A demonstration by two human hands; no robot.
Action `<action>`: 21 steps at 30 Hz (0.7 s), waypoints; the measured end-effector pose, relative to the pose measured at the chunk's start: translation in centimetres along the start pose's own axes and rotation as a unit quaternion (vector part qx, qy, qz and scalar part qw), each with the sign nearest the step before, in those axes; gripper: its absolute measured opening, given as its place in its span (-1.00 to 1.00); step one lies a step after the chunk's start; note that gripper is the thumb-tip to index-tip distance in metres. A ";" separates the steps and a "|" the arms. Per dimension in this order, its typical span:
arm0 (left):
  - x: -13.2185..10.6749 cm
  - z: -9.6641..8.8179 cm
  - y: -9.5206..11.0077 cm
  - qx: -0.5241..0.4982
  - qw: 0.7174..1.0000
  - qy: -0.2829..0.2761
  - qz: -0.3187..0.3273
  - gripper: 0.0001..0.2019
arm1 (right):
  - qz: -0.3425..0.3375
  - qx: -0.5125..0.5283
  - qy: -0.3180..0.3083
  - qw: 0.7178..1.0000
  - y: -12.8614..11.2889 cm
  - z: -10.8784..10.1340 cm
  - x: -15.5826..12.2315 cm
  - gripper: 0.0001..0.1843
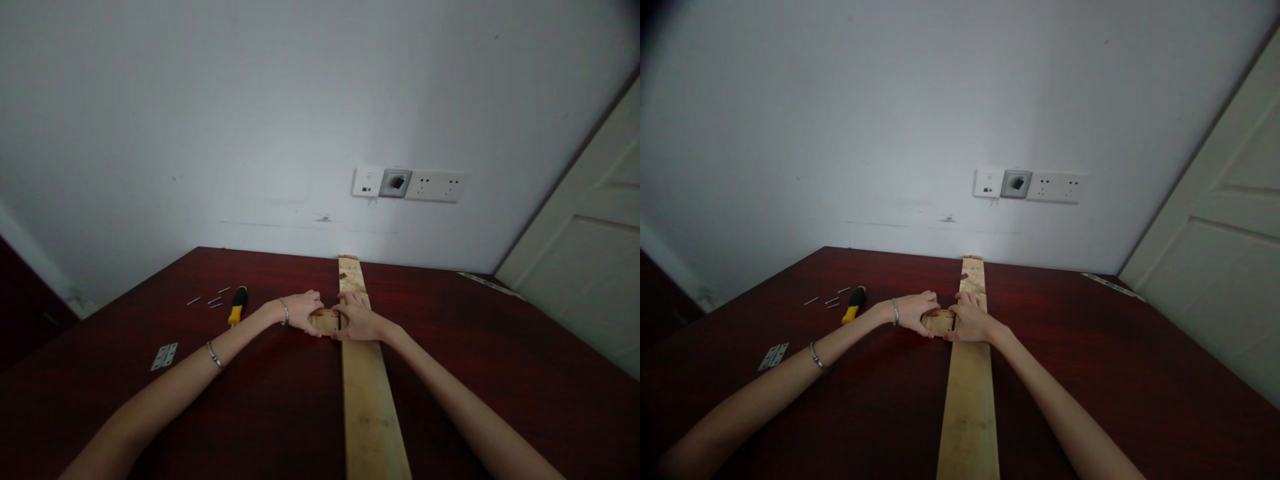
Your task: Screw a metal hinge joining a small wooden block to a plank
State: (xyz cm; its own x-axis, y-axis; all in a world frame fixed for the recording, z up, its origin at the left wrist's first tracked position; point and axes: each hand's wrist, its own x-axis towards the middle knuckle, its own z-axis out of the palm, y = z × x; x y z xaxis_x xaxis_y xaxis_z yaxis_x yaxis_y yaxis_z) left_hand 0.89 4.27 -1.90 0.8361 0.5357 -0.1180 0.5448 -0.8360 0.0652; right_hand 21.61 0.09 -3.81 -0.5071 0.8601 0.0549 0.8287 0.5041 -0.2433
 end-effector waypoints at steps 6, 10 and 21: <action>0.0 0.2 -0.2 -0.008 1.000 -0.001 0.003 -0.40 | -0.001 0.009 -0.020 1.000 0.0 0.0 0.0 -0.12; -0.1 0.2 -0.2 -0.009 1.000 0.003 0.005 -0.41 | -0.013 0.055 -0.024 0.998 0.6 -1.0 -0.2 -0.08; -0.3 0.1 -0.2 -0.038 0.999 0.016 0.020 -0.49 | 0.051 0.109 -0.053 0.991 5.5 -3.2 -1.3 0.10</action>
State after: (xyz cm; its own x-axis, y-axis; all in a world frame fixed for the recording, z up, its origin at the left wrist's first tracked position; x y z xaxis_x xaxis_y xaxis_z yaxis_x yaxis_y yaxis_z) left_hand 0.55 4.30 -1.98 0.8583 0.5064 -0.0826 0.5131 -0.8461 0.1442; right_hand 27.61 2.01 -2.12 -0.4541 0.8873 -0.0801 0.8124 0.3756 -0.4460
